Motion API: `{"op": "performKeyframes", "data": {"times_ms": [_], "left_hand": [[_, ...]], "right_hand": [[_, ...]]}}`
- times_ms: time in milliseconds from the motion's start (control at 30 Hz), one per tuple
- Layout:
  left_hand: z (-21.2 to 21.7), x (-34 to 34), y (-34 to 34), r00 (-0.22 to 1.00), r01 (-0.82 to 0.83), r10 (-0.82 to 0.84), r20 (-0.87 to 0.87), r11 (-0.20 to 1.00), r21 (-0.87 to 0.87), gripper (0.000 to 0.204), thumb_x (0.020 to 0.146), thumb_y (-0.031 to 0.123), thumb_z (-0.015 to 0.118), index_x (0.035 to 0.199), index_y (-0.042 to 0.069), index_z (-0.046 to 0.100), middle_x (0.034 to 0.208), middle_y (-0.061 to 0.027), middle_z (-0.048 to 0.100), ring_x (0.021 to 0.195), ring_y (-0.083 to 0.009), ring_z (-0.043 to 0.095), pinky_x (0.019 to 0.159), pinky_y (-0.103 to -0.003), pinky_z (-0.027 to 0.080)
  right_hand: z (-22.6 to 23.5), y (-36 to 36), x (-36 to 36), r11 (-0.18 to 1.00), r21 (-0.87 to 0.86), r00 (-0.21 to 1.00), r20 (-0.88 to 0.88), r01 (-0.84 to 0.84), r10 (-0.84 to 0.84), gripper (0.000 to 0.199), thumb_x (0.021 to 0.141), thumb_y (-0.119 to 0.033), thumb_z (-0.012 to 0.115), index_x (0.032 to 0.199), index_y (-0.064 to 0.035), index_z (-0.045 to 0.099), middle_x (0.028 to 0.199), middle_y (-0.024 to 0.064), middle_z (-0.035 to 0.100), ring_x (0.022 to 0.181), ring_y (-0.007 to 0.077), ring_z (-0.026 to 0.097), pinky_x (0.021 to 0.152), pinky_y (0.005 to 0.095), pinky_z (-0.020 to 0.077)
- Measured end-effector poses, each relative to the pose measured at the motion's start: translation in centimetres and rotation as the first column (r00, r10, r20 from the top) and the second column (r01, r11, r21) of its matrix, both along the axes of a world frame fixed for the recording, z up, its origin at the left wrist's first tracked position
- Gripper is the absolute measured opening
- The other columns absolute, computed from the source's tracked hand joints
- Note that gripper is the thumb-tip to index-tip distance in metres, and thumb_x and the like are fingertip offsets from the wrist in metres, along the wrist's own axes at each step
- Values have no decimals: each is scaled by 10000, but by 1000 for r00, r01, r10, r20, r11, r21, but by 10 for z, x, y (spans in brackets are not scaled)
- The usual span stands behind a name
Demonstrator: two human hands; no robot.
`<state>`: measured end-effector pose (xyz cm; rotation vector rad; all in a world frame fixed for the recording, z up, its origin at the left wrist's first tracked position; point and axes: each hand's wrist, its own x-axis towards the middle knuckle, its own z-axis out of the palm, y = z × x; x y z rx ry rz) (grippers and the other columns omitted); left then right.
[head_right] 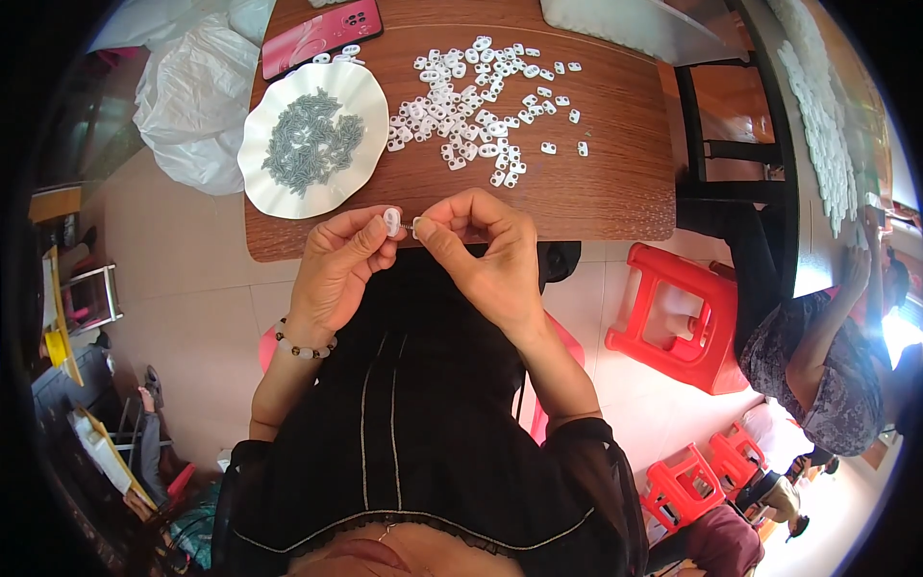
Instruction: Assembling small plastic housings with internal components at a workbench.
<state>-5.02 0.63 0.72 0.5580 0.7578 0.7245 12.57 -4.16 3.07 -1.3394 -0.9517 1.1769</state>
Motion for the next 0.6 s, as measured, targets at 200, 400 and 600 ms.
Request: {"op": "performKeyframes", "data": {"times_ms": [200, 400, 600], "left_hand": [[1, 1, 0, 999, -7, 9, -37, 998, 62, 232, 882, 139, 675, 1066, -2, 677, 907, -56, 688, 730, -80, 602, 655, -201, 492], [1, 2, 0, 998, -22, 27, -53, 996, 87, 227, 878, 129, 680, 1062, -4, 679, 900, -56, 687, 726, -80, 601, 649, -199, 493], [0, 2, 0, 999, -19, 21, -50, 999, 42, 238, 884, 148, 675, 1069, -2, 676, 904, -60, 688, 724, -81, 597, 650, -202, 490]], "right_hand": [[0, 1, 0, 1000, 5, 999, 40, 7, -7, 88, 839, -57, 696, 859, 10, 642, 776, 16, 657, 720, 55, 593, 684, 198, 474], [1, 1, -1, 1000, 6, 996, 84, 11, -11, 89, 834, -55, 697, 854, 14, 644, 769, 18, 656, 711, 57, 590, 677, 199, 475], [4, 1, -2, 1000, 14, 995, 94, 19, -20, 88, 830, -52, 696, 853, 15, 645, 772, 20, 658, 715, 60, 595, 680, 202, 478]]}}
